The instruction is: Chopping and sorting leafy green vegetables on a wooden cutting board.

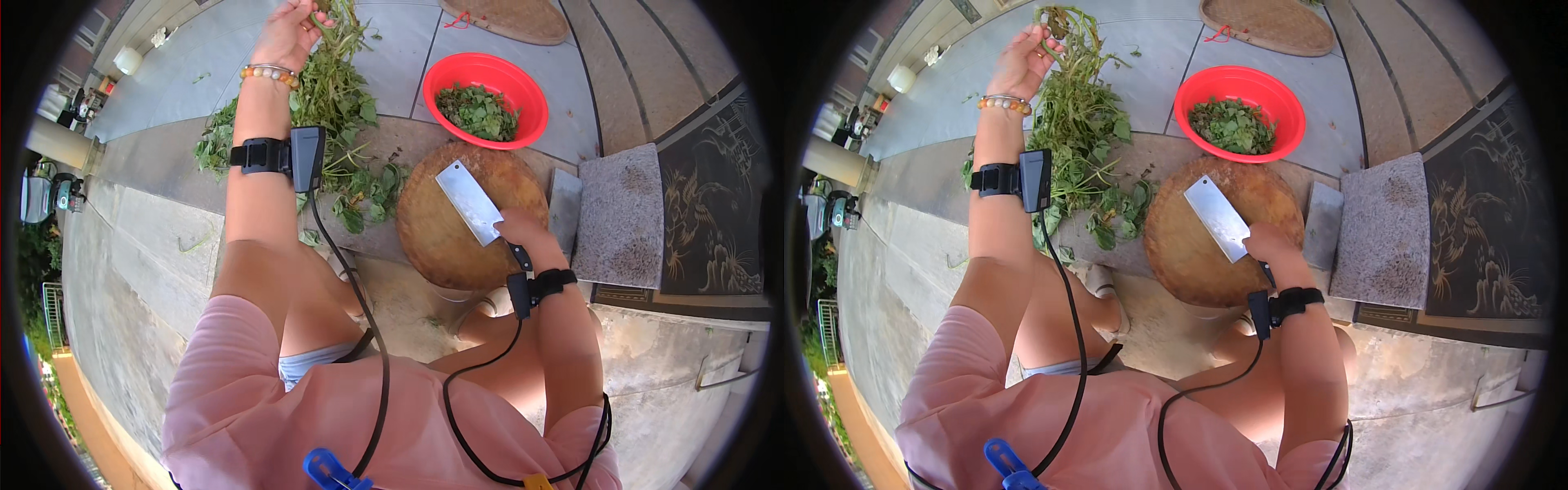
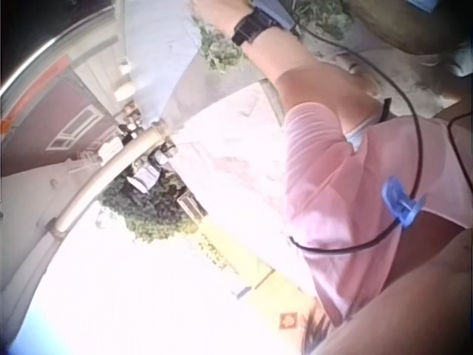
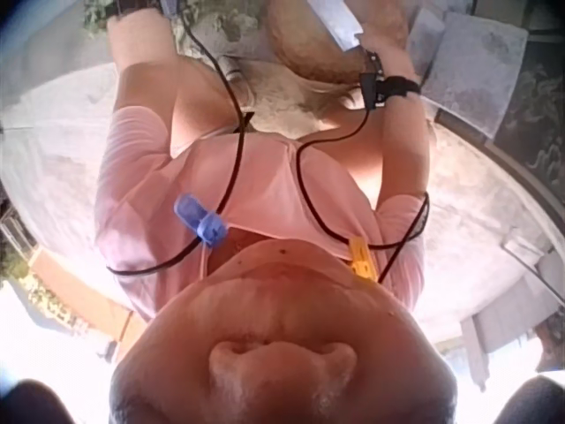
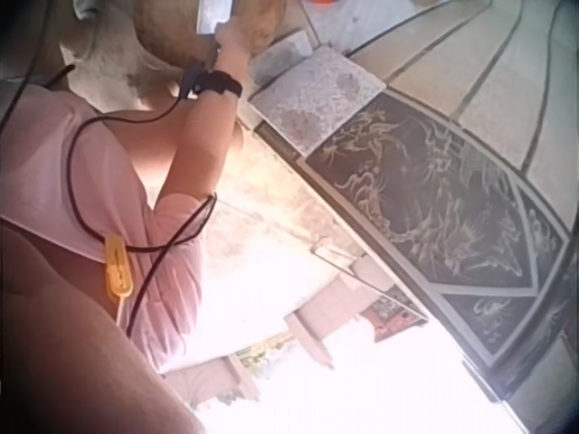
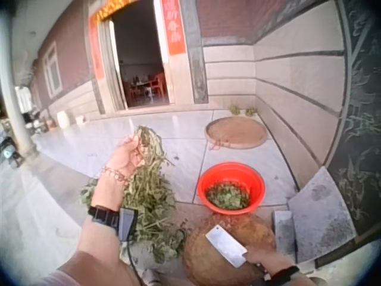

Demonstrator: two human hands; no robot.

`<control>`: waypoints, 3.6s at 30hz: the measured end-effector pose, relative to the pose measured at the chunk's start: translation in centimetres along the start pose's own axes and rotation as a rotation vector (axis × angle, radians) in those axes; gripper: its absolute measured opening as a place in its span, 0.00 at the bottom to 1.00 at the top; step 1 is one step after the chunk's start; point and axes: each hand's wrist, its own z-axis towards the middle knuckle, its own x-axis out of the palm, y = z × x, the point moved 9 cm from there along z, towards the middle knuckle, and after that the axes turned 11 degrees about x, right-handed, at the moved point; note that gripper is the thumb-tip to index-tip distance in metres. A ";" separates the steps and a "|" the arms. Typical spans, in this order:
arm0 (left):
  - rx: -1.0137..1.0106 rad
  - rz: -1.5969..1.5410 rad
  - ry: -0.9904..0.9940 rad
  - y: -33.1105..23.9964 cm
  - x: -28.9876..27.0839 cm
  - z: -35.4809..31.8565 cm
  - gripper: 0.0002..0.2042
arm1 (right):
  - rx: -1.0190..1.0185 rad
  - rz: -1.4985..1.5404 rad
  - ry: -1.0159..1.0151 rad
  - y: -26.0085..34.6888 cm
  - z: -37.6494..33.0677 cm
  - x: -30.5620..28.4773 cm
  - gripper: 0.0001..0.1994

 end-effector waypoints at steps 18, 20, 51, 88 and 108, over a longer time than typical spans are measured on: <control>-0.435 -0.017 -0.487 3.8 -7.1 -11.1 0.06 | 0.215 -0.114 -0.154 -0.1 -1.3 0.4 0.20; -0.423 -0.193 -0.514 4.2 -5.5 -11.6 0.06 | 0.260 -0.098 -0.160 -0.6 -1.5 0.1 0.20; -0.456 -0.438 -0.085 4.8 -1.5 -15.6 0.06 | -0.545 0.267 -0.478 18.3 -10.1 -11.0 0.37; 0.218 1.211 0.658 2.1 11.5 -17.0 0.16 | -1.003 1.809 -0.127 4.9 -15.8 -23.3 0.21; -0.274 1.118 0.976 9.6 4.5 -19.3 0.24 | -0.420 1.154 -0.226 2.0 -11.3 -18.7 0.15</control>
